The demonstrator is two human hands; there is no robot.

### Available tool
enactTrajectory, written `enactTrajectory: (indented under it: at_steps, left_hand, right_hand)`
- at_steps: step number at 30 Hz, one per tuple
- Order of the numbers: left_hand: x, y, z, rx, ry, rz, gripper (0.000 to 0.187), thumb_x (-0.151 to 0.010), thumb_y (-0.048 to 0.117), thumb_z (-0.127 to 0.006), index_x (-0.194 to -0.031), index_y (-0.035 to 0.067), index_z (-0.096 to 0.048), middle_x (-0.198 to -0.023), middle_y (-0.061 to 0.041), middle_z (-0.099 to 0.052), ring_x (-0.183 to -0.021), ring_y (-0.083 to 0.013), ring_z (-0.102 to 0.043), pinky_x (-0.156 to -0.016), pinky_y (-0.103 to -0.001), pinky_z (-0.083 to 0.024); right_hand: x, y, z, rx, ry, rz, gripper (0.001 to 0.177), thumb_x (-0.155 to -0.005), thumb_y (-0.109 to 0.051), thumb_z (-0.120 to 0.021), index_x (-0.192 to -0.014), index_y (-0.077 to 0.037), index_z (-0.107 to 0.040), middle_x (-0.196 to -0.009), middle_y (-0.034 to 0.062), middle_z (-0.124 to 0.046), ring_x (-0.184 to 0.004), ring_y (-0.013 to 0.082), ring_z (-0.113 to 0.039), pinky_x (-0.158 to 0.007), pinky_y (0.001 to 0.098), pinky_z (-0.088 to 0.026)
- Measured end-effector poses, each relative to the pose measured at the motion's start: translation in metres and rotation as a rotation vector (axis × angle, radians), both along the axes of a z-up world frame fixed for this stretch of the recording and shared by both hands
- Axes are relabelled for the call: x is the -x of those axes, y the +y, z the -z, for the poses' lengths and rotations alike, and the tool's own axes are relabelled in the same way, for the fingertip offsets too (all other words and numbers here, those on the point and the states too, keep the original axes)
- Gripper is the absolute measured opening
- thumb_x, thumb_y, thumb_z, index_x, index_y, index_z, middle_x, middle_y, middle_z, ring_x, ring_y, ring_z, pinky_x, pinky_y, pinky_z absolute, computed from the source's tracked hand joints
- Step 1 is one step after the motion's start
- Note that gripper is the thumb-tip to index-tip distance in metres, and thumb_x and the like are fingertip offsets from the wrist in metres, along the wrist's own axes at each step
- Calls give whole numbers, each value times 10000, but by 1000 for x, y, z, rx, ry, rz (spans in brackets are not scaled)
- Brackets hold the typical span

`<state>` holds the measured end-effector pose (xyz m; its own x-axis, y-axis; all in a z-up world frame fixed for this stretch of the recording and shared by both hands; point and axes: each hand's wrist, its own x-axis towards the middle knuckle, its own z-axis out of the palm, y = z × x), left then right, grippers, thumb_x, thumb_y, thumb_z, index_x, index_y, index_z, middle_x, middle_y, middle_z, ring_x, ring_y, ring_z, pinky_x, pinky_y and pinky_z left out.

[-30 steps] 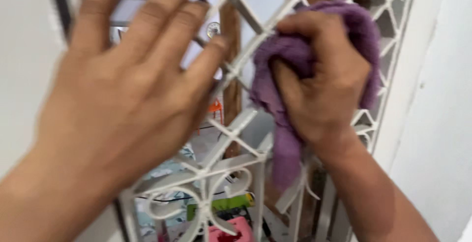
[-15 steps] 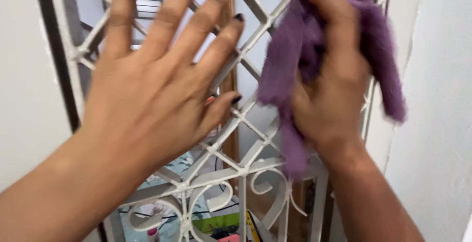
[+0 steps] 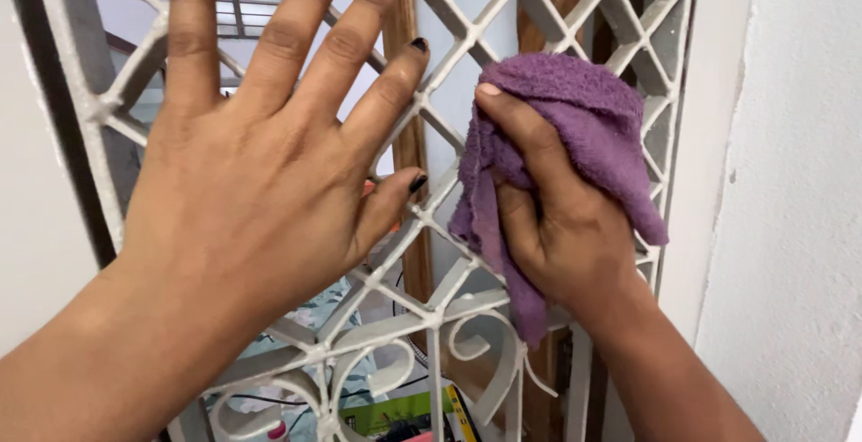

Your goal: The person wipes a white metal window grille with a purple cloth. They dip the cloth into a blue pitcher of water to wet it, then continue wiping the grille bars and the window sill.

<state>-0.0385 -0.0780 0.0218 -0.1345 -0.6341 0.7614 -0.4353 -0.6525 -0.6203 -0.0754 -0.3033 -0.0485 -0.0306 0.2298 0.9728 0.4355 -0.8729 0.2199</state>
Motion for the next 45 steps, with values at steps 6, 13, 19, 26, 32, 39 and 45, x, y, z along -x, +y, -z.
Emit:
enactTrajectory:
  at_steps: [6,13,19,26,32,39,45]
  left_hand:
    - [-6,1,3,-20,-28,15,680,-1004,511,-616,-1523,73,-592,-1654,-191,-409,-1568,-375,-287,-1195,-744,-96]
    - [-10,-2,6,-7,-118,12,680,-967,527,-655,-1482,84,-618,-1567,-180,-454,-1488,-362,-346,-1097,-760,-213]
    - [-15,2,11,-28,-137,-3,580,-1064,490,-666,-1423,37,-625,-1516,-190,-492,-1456,-383,-403,-1051,-736,-292]
    - [-15,4,7,-6,-203,57,578,-987,490,-700,-1388,75,-662,-1503,-184,-504,-1430,-360,-406,-1071,-721,-284]
    - [-27,11,17,-14,-239,19,484,-1046,452,-681,-1346,72,-659,-1444,-168,-535,-1366,-333,-463,-1079,-660,-335]
    - [-28,13,15,-40,-295,34,464,-985,396,-668,-1307,63,-638,-1444,-163,-556,-1372,-327,-466,-1053,-620,-332]
    - [-35,17,19,-41,-297,17,479,-982,386,-640,-1333,59,-620,-1478,-159,-534,-1396,-325,-445,-1083,-612,-319]
  right_hand:
    - [2,31,0,-3,66,-23,584,-904,110,-523,-1451,-96,-499,-1272,187,-669,-1123,299,-713,-987,403,-567]
    - [8,21,-12,32,65,-87,558,-923,110,-497,-1455,-45,-434,-1316,199,-636,-1104,297,-731,-961,381,-590]
    - [1,35,-20,-106,166,-125,547,-988,47,-532,-1494,-58,-355,-1332,154,-646,-1139,253,-740,-969,322,-582]
    - [12,43,-31,58,38,-64,543,-976,85,-629,-1469,-47,-445,-1374,162,-644,-1270,283,-708,-1068,340,-569]
    - [-19,31,-23,59,-8,-21,575,-936,136,-642,-1458,-53,-495,-1368,146,-658,-1255,282,-696,-1042,335,-573]
    - [-10,20,-22,122,-19,-71,596,-957,157,-596,-1479,-91,-451,-1381,146,-643,-1274,265,-704,-1076,314,-575]
    - [-23,21,-33,57,-10,28,527,-967,43,-720,-1438,-106,-536,-1251,107,-720,-1099,246,-758,-942,325,-605]
